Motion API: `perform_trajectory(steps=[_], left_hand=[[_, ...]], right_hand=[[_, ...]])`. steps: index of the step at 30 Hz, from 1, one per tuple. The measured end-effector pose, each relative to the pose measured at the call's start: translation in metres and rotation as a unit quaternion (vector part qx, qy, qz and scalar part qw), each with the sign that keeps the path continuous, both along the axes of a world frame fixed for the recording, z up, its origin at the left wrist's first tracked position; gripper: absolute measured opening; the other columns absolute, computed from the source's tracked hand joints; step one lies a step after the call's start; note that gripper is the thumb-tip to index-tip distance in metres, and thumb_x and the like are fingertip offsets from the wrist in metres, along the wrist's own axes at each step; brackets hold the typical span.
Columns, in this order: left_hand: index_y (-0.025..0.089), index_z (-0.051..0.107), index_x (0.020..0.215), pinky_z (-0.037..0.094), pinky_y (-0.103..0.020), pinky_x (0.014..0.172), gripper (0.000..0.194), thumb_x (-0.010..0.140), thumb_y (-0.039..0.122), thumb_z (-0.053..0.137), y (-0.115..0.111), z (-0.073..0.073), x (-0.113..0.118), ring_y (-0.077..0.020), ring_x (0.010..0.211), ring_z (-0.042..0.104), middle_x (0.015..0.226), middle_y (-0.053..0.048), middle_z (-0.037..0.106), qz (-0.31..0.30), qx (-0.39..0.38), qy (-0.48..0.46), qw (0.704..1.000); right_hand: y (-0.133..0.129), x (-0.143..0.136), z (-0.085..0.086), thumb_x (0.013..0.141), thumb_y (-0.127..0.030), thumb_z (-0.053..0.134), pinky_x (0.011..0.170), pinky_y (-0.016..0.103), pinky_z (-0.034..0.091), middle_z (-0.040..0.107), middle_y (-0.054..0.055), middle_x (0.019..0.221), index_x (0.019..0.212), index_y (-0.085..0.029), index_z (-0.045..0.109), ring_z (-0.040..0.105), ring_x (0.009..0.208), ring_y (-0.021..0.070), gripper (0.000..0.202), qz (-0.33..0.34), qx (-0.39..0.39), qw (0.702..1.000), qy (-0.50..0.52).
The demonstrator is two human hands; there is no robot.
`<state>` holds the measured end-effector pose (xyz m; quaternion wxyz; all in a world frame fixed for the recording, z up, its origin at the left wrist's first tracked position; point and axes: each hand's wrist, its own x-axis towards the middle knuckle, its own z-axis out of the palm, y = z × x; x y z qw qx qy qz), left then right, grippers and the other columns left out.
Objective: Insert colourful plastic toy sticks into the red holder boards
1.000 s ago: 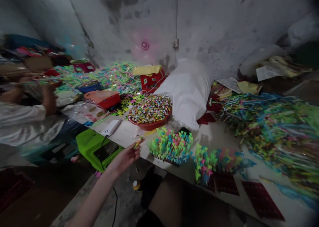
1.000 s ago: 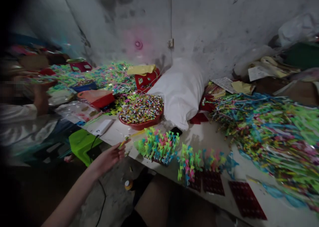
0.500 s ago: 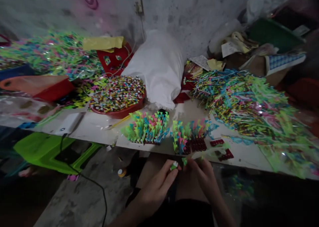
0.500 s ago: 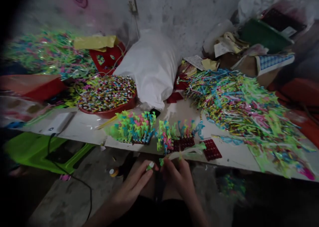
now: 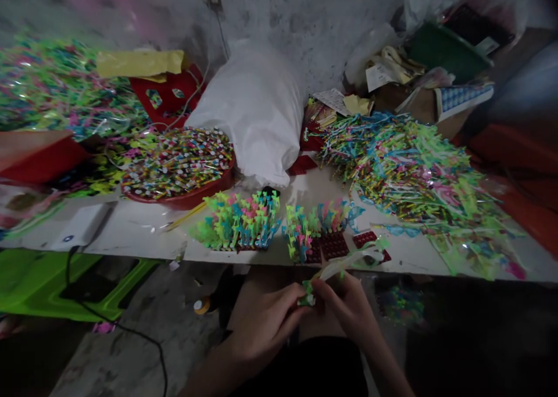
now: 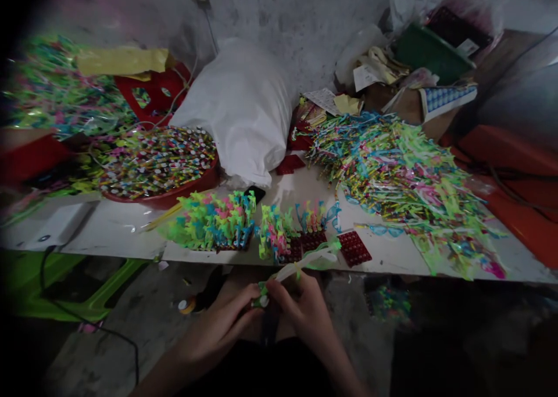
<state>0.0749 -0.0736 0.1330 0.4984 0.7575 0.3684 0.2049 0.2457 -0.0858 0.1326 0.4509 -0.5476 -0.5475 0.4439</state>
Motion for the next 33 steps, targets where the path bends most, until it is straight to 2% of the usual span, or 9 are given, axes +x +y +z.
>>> perform_trajectory(steps=[10,18,22,26,33], left_hand=[[0.023,0.055,0.093,0.04,-0.017,0.074,0.02,0.092,0.033,0.037,0.004,0.001,0.001,-0.0126,0.081,0.057,0.088,0.003,0.063,-0.017,0.003,0.044,0.999],[0.021,0.053,0.088,0.038,-0.019,0.071,0.023,0.092,0.037,0.036,0.004,-0.006,0.0,-0.0133,0.078,0.056,0.082,0.002,0.06,0.002,-0.005,0.064,0.998],[0.02,0.054,0.086,0.039,-0.018,0.071,0.028,0.093,0.039,0.035,0.006,-0.006,-0.001,-0.0124,0.077,0.054,0.082,0.002,0.06,-0.022,-0.054,0.029,0.998],[0.019,0.055,0.096,0.039,-0.02,0.08,0.03,0.094,0.04,0.034,0.006,-0.011,0.0,-0.0133,0.087,0.055,0.09,0.0,0.061,-0.029,-0.1,-0.023,0.994],[0.02,0.054,0.097,0.041,-0.022,0.081,0.027,0.092,0.042,0.037,0.0,-0.022,0.005,-0.0143,0.087,0.056,0.09,0.0,0.062,-0.008,-0.107,-0.031,0.994]], right_hand=[[-0.004,0.002,0.0,0.082,-0.046,0.055,0.049,0.018,0.042,0.056,-0.003,0.049,0.061,-0.018,0.052,0.053,0.046,0.0087,0.036,0.018,-0.06,0.994,0.085],[-0.003,0.0,-0.009,0.084,-0.045,0.054,0.053,0.02,0.045,0.06,-0.002,0.052,0.065,-0.018,0.053,0.057,0.05,0.0103,0.033,0.031,-0.077,0.991,0.108],[-0.002,0.003,-0.01,0.085,-0.043,0.052,0.055,0.02,0.044,0.059,-0.002,0.052,0.063,-0.017,0.054,0.057,0.051,0.0096,0.034,0.069,-0.07,0.992,0.08],[0.0,0.006,-0.016,0.086,-0.043,0.051,0.049,0.018,0.04,0.053,-0.004,0.049,0.061,-0.017,0.052,0.051,0.046,0.0069,0.036,0.095,-0.075,0.99,0.066],[-0.001,0.013,-0.027,0.085,-0.043,0.052,0.047,0.017,0.036,0.05,-0.005,0.052,0.063,-0.017,0.051,0.047,0.047,0.0056,0.034,0.123,-0.077,0.986,0.08]])
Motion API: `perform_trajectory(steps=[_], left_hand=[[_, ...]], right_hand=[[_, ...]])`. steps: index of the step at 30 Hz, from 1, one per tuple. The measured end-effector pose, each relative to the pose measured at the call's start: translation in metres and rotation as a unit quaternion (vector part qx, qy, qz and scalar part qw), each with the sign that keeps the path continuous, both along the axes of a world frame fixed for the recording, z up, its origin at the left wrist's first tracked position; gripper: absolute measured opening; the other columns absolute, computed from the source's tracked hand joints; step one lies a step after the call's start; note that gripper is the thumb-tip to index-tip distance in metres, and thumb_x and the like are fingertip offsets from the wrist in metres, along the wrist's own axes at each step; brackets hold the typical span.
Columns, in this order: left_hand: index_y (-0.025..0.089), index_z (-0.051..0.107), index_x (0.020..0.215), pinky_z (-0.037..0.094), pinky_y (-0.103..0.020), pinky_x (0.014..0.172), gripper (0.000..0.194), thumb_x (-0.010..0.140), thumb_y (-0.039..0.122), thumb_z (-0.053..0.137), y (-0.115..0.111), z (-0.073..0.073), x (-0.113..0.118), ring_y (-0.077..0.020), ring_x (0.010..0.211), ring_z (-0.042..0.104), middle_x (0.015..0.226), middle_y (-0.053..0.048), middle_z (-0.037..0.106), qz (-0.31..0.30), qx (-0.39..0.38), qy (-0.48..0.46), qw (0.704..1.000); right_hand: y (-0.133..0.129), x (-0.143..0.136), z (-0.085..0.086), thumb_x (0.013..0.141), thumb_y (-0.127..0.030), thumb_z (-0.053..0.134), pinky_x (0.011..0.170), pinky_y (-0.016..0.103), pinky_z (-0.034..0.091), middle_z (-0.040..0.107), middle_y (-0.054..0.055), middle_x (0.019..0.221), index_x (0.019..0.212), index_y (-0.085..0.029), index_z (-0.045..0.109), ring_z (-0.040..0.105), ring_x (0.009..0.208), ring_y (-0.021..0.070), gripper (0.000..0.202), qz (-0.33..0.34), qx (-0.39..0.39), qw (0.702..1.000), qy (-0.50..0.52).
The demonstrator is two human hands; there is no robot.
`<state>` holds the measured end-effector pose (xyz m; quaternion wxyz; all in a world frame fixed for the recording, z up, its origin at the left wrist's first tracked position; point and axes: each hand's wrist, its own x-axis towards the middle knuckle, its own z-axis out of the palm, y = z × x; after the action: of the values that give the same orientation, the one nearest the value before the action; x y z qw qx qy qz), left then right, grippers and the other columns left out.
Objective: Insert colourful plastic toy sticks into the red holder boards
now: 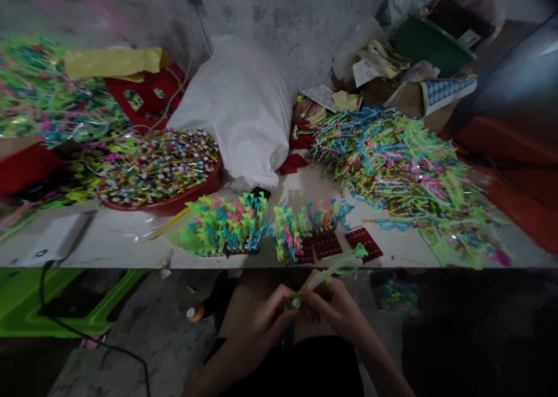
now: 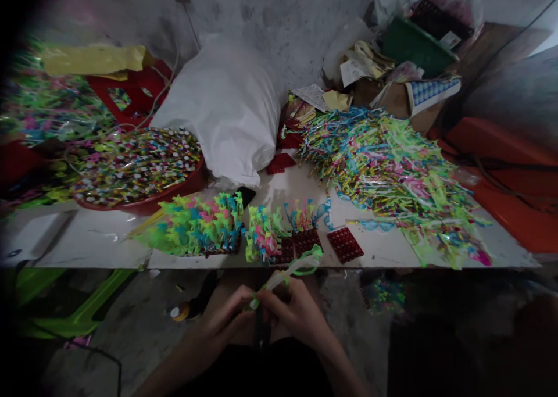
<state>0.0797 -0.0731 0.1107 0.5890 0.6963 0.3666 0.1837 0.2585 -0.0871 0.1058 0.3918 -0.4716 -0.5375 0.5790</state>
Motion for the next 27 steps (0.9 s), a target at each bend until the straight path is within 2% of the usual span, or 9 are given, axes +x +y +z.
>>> perform_trajectory(steps=[5,9,11,13,17,20,23,25,27], left_hand=[[0.021,0.048,0.103,0.044,-0.022,0.077,0.029,0.091,0.045,0.037,-0.008,-0.011,0.008,-0.0147,0.085,0.06,0.092,-0.001,0.065,-0.006,-0.021,0.016,1.0],[0.022,0.039,0.126,0.045,-0.021,0.065,0.041,0.092,0.045,0.035,-0.009,-0.022,0.016,-0.0129,0.069,0.061,0.082,0.001,0.067,0.019,-0.011,0.052,0.998],[0.023,0.039,0.128,0.044,-0.021,0.062,0.042,0.092,0.044,0.035,-0.01,-0.026,0.019,-0.0126,0.064,0.06,0.075,0.002,0.066,0.028,0.018,0.08,0.996],[0.023,0.047,0.121,0.045,-0.02,0.064,0.036,0.093,0.042,0.035,-0.012,-0.029,0.021,-0.0125,0.067,0.061,0.076,0.002,0.066,0.031,0.042,0.081,0.995],[0.023,0.053,0.114,0.048,-0.019,0.065,0.032,0.094,0.038,0.032,-0.023,-0.041,0.023,-0.0117,0.071,0.063,0.082,-0.001,0.068,0.044,0.096,0.042,0.994],[0.024,0.051,0.119,0.05,-0.02,0.065,0.034,0.095,0.036,0.031,-0.026,-0.059,0.024,-0.0129,0.07,0.065,0.084,-0.002,0.07,0.053,0.219,0.052,0.973],[0.022,0.05,0.121,0.052,-0.022,0.063,0.034,0.096,0.032,0.029,-0.021,-0.077,0.025,-0.0141,0.069,0.067,0.085,-0.004,0.071,0.06,0.333,0.079,0.938],[0.022,0.048,0.123,0.053,-0.024,0.069,0.033,0.095,0.031,0.032,-0.015,-0.086,0.027,-0.0147,0.076,0.068,0.093,-0.004,0.071,0.056,0.345,0.103,0.931],[0.022,0.042,0.128,0.052,-0.029,0.082,0.037,0.093,0.033,0.039,-0.007,-0.093,0.029,-0.0166,0.095,0.065,0.11,-0.006,0.066,0.055,0.317,0.135,0.937]], right_hand=[[-0.008,0.006,-0.015,0.081,-0.046,0.057,0.046,0.018,0.035,0.049,-0.005,0.049,0.063,-0.016,0.051,0.045,0.044,0.0054,0.036,-0.004,-0.057,0.997,0.055],[-0.012,0.006,-0.034,0.073,-0.052,0.065,0.042,0.018,0.035,0.05,-0.007,0.054,0.078,-0.017,0.052,0.043,0.041,0.0054,0.037,-0.069,-0.101,0.988,0.089],[-0.016,0.006,-0.041,0.069,-0.055,0.066,0.041,0.018,0.036,0.051,-0.007,0.059,0.085,-0.019,0.05,0.045,0.043,0.0061,0.043,-0.115,-0.113,0.983,0.089],[-0.021,0.005,-0.044,0.069,-0.057,0.065,0.046,0.019,0.04,0.055,-0.005,0.064,0.086,-0.019,0.051,0.05,0.051,0.0083,0.045,-0.135,-0.12,0.982,0.06],[-0.034,0.003,-0.039,0.079,-0.057,0.054,0.068,0.024,0.047,0.063,0.002,0.081,0.09,-0.017,0.058,0.059,0.074,0.0144,0.041,-0.096,-0.116,0.989,0.01],[-0.04,-0.002,-0.04,0.081,-0.053,0.052,0.074,0.027,0.047,0.064,0.003,0.086,0.091,-0.018,0.061,0.059,0.082,0.0166,0.038,-0.101,-0.091,0.991,-0.013],[-0.038,-0.003,-0.051,0.08,-0.051,0.054,0.069,0.026,0.047,0.064,0.002,0.08,0.084,-0.018,0.062,0.058,0.075,0.0163,0.035,-0.134,-0.072,0.987,-0.057],[-0.029,0.003,-0.063,0.078,-0.05,0.056,0.068,0.026,0.047,0.064,0.002,0.077,0.079,-0.018,0.063,0.058,0.073,0.0164,0.033,-0.15,-0.048,0.983,-0.098],[-0.016,0.013,-0.076,0.079,-0.047,0.056,0.072,0.027,0.047,0.065,0.003,0.08,0.081,-0.019,0.065,0.059,0.077,0.0179,0.03,-0.163,-0.016,0.976,-0.142]])
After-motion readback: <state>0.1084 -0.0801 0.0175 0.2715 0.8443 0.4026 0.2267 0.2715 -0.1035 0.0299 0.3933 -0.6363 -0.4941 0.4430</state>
